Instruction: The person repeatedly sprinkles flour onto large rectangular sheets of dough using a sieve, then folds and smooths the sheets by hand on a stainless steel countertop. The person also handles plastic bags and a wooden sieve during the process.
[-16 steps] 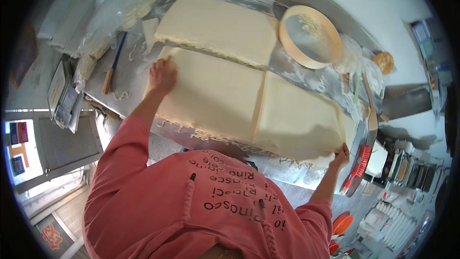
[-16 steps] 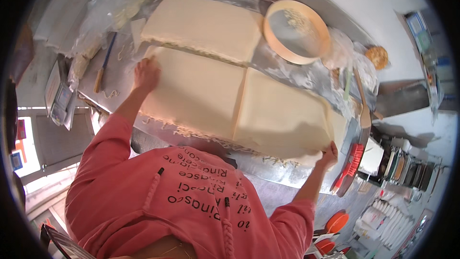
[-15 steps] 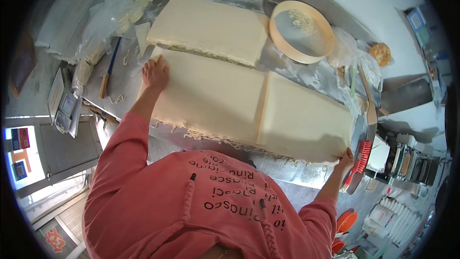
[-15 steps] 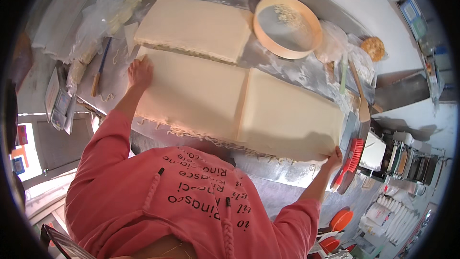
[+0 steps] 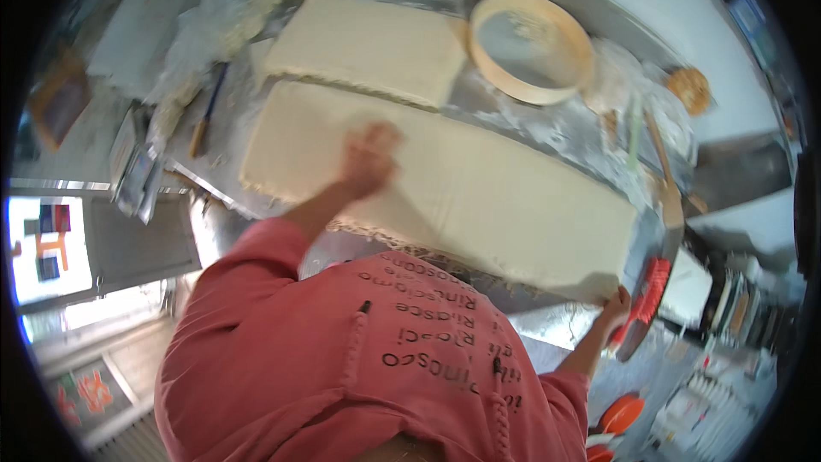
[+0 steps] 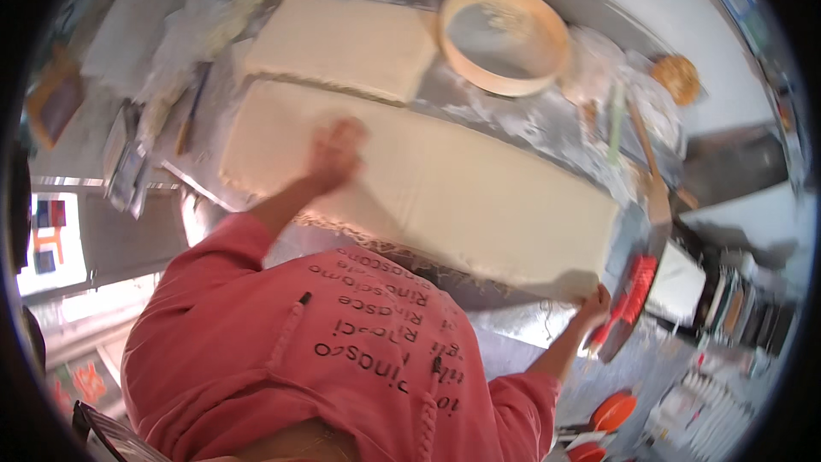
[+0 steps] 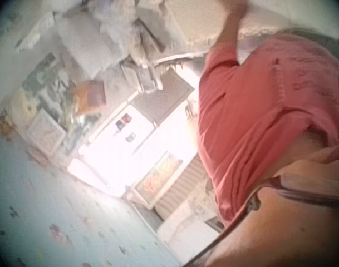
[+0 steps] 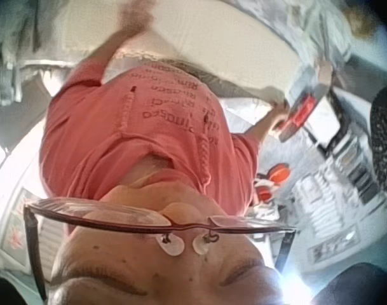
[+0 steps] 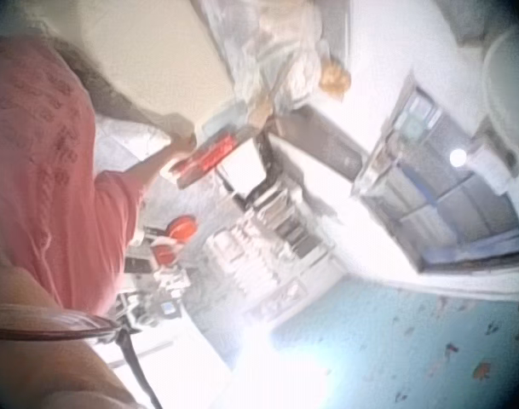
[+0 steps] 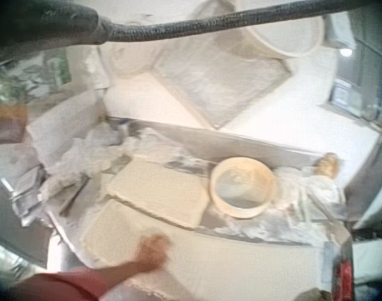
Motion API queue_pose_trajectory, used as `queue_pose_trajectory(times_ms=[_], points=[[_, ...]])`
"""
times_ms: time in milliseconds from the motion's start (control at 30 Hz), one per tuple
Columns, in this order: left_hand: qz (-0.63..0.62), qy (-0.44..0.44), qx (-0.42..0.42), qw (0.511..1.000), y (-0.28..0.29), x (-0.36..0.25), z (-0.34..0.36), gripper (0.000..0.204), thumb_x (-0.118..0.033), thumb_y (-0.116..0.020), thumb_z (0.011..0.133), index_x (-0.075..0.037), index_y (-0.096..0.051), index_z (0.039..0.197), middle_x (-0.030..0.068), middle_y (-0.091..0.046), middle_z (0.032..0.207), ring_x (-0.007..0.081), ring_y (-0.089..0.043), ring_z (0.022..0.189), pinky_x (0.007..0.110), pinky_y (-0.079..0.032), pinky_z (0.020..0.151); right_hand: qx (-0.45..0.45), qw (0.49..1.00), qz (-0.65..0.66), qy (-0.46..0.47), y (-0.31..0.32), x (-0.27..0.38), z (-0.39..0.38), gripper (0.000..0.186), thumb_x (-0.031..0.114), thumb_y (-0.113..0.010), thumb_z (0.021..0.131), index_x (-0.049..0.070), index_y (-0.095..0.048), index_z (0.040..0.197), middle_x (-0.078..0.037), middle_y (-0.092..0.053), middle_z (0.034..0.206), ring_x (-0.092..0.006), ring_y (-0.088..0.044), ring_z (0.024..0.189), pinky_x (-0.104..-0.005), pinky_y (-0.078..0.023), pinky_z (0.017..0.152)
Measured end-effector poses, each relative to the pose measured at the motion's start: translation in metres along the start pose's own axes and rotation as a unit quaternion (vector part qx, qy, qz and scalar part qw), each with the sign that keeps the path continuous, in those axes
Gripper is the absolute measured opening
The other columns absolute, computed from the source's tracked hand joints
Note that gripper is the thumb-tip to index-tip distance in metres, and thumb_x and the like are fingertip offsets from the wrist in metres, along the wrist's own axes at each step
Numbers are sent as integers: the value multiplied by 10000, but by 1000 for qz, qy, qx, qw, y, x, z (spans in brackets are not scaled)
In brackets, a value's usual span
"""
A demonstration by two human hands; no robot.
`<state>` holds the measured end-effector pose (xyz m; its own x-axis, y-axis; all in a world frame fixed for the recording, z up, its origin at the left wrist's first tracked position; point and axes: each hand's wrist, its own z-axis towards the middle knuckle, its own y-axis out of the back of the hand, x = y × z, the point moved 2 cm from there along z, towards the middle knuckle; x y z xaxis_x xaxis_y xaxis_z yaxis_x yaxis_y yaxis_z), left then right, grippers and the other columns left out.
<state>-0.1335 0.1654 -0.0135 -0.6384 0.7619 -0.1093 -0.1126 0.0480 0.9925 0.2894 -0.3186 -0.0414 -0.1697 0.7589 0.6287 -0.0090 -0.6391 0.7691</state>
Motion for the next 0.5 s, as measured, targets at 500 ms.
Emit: queue_pose_trajectory(times_ms=[500], points=[[-60,120,-18,991,29,25,-84,605,-414,-553,808,-192,-369,1340,118,-278,1421,315,-234,1317,512,-212,1041,156,869,-143,447,-106,194,-71,511,258,-486,864,90,-378,1334,-178,-381,1360,-316,-329,1278,-474,-268,1003]])
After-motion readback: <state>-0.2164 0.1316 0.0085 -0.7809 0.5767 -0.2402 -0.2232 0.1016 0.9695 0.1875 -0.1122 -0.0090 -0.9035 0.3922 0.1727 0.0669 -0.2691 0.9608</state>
